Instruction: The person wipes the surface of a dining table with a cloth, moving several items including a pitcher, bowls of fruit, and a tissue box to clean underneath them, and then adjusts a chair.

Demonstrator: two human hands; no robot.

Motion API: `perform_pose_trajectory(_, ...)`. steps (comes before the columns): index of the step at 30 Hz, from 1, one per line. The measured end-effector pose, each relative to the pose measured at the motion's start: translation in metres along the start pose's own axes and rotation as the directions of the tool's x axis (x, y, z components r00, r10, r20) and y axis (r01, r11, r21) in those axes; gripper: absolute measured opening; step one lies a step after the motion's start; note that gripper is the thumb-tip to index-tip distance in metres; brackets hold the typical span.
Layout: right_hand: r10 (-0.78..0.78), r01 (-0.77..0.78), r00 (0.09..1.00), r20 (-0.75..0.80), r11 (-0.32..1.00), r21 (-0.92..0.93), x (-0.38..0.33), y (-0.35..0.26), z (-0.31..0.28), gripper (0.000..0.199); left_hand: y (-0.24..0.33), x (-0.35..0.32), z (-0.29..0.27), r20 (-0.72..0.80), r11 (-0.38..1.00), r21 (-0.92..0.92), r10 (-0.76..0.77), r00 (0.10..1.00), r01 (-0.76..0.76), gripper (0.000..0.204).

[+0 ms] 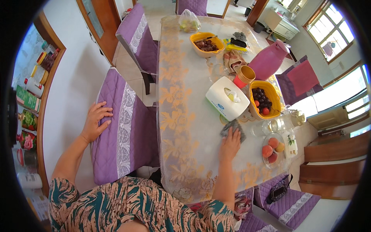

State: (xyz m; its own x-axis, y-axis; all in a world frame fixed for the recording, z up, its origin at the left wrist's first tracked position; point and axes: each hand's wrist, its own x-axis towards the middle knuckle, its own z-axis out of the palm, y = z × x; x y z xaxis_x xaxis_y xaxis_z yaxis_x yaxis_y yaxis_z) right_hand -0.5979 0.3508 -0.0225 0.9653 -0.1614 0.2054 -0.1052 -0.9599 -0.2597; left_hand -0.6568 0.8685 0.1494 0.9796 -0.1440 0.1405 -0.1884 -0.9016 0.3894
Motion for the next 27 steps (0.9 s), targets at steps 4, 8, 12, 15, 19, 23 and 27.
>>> perform_pose_trajectory(4, -0.170, 0.162, 0.982, 0.078, 0.982, 0.097, -0.084, -0.055, -0.025, 0.064, -0.005, -0.005, 0.000, -0.009, 1.000, -0.012, 0.008, 1.000, -0.008, 0.020)
perform_pose_trajectory(8, -0.192, 0.165, 0.962, 0.193, 0.975, 0.148, -0.142, -0.098, -0.047, 0.065, -0.008, -0.006, 0.001, -0.016, 1.000, -0.005, 0.018, 1.000, -0.018, 0.020)
perform_pose_trajectory(12, -0.109, 0.104, 0.990, 0.089, 0.992, 0.066, -0.110, -0.070, -0.029, 0.062, -0.007, -0.007, -0.001, -0.016, 1.000, -0.018, 0.015, 1.000, -0.016, 0.021)
perform_pose_trajectory(15, 0.032, -0.032, 0.999, -0.044, 0.999, -0.017, -0.059, -0.050, -0.001, 0.062, -0.008, -0.006, 0.001, -0.037, 0.999, 0.001, 0.044, 0.998, -0.044, 0.020)
perform_pose_trajectory(19, 0.083, -0.087, 0.994, -0.067, 0.995, -0.057, -0.016, -0.080, 0.023, 0.062, -0.006, -0.004, 0.001, -0.030, 0.999, -0.026, 0.041, 0.999, -0.042, 0.021)
perform_pose_trajectory(23, -0.218, 0.216, 0.976, 0.020, 0.973, 0.082, -0.036, -0.157, 0.026, 0.065, -0.005, -0.006, -0.001, -0.062, 0.998, -0.031, 0.043, 0.997, -0.045, 0.020)
perform_pose_trajectory(27, -0.328, 0.310, 0.938, 0.112, 0.938, 0.152, -0.074, -0.191, 0.013, 0.064, -0.016, -0.010, 0.003, -0.059, 0.997, -0.058, 0.041, 0.997, -0.044, 0.022)
